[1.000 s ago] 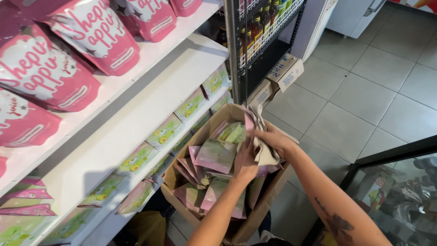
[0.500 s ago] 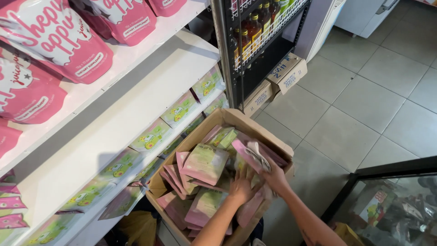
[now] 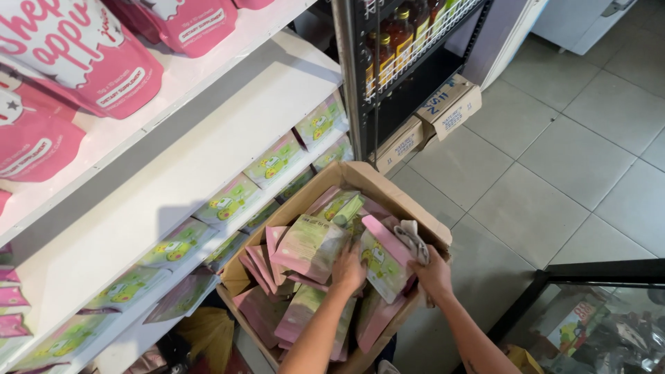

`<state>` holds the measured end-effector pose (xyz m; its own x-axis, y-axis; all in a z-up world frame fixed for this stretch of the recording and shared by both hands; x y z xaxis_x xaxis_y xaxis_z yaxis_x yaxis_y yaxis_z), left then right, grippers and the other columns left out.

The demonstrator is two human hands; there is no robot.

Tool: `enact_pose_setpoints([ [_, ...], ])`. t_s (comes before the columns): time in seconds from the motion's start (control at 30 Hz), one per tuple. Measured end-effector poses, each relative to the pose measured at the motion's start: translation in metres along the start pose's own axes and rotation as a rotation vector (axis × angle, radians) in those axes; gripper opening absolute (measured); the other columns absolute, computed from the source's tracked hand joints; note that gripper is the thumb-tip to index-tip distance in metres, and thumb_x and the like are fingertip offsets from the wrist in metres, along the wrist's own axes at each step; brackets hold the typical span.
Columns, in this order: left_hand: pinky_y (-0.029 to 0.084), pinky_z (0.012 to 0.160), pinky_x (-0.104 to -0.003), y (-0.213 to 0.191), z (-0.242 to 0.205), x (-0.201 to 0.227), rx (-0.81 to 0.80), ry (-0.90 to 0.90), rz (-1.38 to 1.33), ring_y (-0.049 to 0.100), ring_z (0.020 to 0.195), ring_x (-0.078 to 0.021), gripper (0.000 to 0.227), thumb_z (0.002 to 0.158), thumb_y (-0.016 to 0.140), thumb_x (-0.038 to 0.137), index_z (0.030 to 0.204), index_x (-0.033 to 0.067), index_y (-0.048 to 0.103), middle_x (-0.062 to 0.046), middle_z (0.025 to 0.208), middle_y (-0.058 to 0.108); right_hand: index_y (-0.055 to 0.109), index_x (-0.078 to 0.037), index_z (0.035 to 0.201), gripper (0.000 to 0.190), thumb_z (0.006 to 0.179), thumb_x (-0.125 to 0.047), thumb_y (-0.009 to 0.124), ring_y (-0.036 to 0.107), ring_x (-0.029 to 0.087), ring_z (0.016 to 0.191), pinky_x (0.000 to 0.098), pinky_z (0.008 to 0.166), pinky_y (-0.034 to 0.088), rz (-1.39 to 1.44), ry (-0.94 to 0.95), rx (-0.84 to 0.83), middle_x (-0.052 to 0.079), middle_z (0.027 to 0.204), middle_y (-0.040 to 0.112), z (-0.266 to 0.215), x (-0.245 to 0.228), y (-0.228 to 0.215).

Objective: The person wipes the surface of small pink and green packages with a cloth while holding them over a cardboard box. They then place the packages onto a white shelf, arranging them in rows alongside other similar items.

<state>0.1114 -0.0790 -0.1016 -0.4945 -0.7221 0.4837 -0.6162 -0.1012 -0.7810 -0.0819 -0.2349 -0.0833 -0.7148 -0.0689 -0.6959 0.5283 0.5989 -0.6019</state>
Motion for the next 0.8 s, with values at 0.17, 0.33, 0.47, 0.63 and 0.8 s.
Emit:
enact_pose_setpoints([
  [0.17, 0.045, 0.114, -0.046, 0.004, -0.005, -0.021, -0.029, 0.031, 0.04, 0.054, 0.135, -0.0388, 0.07, 0.089, 0.074, 0.034, 0.152, 0.014, 0.049, -0.016, 0.147, 0.056, 0.066, -0.01, 0.134, 0.042, 0.094, -0.022, 0.071, 0.065, 0.021, 0.088, 0.0407, 0.077, 0.052, 0.417, 0.115, 0.184, 0.013, 0.106, 0.072, 0.003, 0.008, -0.018],
  [0.33, 0.043, 0.112, -0.045, 0.009, -0.032, 0.027, -0.131, -0.013, -0.201, 0.047, 0.136, -0.0421, 0.098, 0.082, 0.081, 0.036, 0.157, 0.0074, 0.025, -0.022, 0.162, 0.029, 0.065, -0.005, 0.133, 0.042, 0.095, -0.021, 0.07, 0.062, 0.018, 0.094, 0.0379, 0.079, 0.051, 0.621, 0.052, 0.292, 0.009, 0.11, 0.071, -0.002, 0.009, -0.021],
  [0.47, 0.043, 0.106, -0.049, 0.073, -0.007, -0.011, 0.084, -0.082, -0.249, 0.043, 0.134, -0.0498, 0.094, 0.085, 0.082, 0.032, 0.152, -0.001, 0.025, -0.031, 0.157, 0.029, 0.059, -0.008, 0.139, 0.049, 0.094, -0.023, 0.07, 0.065, 0.021, 0.099, 0.038, 0.084, 0.051, 0.388, 0.024, 0.313, 0.013, 0.113, 0.071, -0.016, 0.005, -0.024],
  [0.63, 0.05, 0.103, -0.048, 0.065, -0.012, -0.003, -0.043, -0.096, -0.286, 0.056, 0.128, -0.0445, 0.077, 0.09, 0.072, 0.031, 0.151, 0.002, 0.035, -0.025, 0.15, 0.045, 0.057, -0.012, 0.138, 0.056, 0.088, -0.03, 0.073, 0.071, 0.034, 0.097, 0.0464, 0.085, 0.054, 0.006, 0.022, 0.132, 0.018, 0.112, 0.072, -0.024, -0.007, -0.003],
  [0.8, 0.047, 0.106, -0.047, 0.071, -0.012, -0.015, -0.042, -0.012, -0.289, 0.052, 0.131, -0.0439, 0.072, 0.094, 0.07, 0.032, 0.152, 0.0051, 0.037, -0.022, 0.152, 0.045, 0.064, -0.014, 0.124, 0.046, 0.082, -0.028, 0.076, 0.066, 0.042, 0.105, 0.0548, 0.084, 0.053, -0.306, -0.121, 0.061, 0.017, 0.111, 0.072, 0.003, 0.014, 0.043],
])
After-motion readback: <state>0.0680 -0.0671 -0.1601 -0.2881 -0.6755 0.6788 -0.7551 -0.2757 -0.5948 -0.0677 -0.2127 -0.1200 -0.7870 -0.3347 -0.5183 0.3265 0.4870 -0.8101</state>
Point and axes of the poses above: each hand's wrist, its own z-axis towards the middle knuckle, its own y-axis out of the palm, x = y × z, the point moved 9 cm from there along z, towards the middle knuckle
